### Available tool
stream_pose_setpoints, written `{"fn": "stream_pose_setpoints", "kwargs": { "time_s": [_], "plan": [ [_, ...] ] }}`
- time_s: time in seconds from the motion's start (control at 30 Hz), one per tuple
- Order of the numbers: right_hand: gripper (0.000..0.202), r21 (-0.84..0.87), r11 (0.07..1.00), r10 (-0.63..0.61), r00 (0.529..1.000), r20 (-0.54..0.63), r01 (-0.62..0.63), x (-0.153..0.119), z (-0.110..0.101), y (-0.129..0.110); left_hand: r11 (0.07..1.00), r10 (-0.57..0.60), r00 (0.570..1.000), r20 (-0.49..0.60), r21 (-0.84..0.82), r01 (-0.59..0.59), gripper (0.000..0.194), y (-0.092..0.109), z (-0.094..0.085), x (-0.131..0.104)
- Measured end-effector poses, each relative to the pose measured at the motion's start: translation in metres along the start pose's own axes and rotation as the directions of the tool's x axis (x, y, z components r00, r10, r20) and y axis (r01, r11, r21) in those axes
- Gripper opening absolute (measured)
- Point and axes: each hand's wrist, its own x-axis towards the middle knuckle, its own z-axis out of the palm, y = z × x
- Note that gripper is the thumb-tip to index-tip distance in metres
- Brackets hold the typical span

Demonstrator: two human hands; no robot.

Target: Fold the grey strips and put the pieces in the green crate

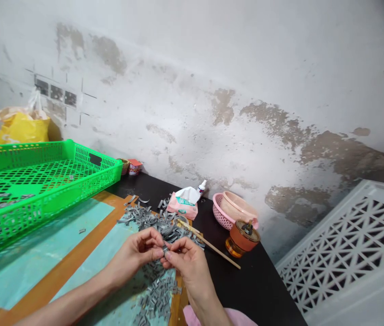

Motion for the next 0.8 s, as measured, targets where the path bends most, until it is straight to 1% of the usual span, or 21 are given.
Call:
{"fn": "stream_pose_setpoints", "kwargs": {
  "time_s": [0.2,0.33,0.43,0.5,0.57,0.63,0.67,0.73,0.8],
  "plan": [
    [0.037,-0.035,0.999,-0.036,0.999,-0.02,0.035,0.0001,0.0016,-0.0007,0.999,0.03,1.0,0.01,0.044,-0.03,0.02,0.0006,0.002,-0.0014],
    [0.036,-0.044,0.998,-0.051,0.998,-0.031,0.049,-0.0004,0.0021,-0.0004,0.998,0.035,0.999,0.005,0.042,-0.035,0.025,-0.0022,0.0015,-0.0024],
    [0.036,-0.054,0.997,-0.05,0.998,-0.024,0.049,-0.001,0.0027,-0.0011,0.996,0.04,0.999,-0.009,0.086,-0.039,0.026,-0.0025,0.001,-0.0038],
    [0.036,-0.061,0.997,-0.052,0.999,-0.017,0.051,-0.0014,0.0028,-0.0023,0.979,0.08,0.996,-0.037,0.19,-0.072,0.022,-0.0009,0.0003,-0.0046],
    [0.036,-0.062,0.997,-0.053,0.999,-0.011,0.052,-0.0018,0.0025,-0.0035,0.927,0.163,0.985,-0.053,0.352,-0.134,0.017,0.0017,-0.0007,-0.0049],
    [0.037,-0.057,0.997,-0.053,0.999,-0.012,0.052,-0.0022,0.002,-0.0045,0.852,0.236,0.972,-0.017,0.485,-0.198,0.011,0.0044,-0.0014,-0.0047],
    [0.037,-0.054,0.997,-0.052,0.999,-0.014,0.051,-0.0024,0.0017,-0.0048,0.828,0.249,0.969,-0.001,0.519,-0.212,0.01,0.0055,-0.0015,-0.0044],
    [0.038,-0.046,0.998,-0.053,0.998,-0.014,0.052,-0.0031,0.0014,-0.0049,0.836,0.226,0.974,-0.024,0.517,-0.181,0.008,0.0064,-0.0011,-0.0035],
    [0.036,-0.046,0.997,-0.055,0.998,-0.008,0.055,-0.0037,0.0013,-0.005,0.887,0.165,0.982,-0.09,0.45,-0.108,0.008,0.0063,-0.0003,-0.0029]
  ]
}}
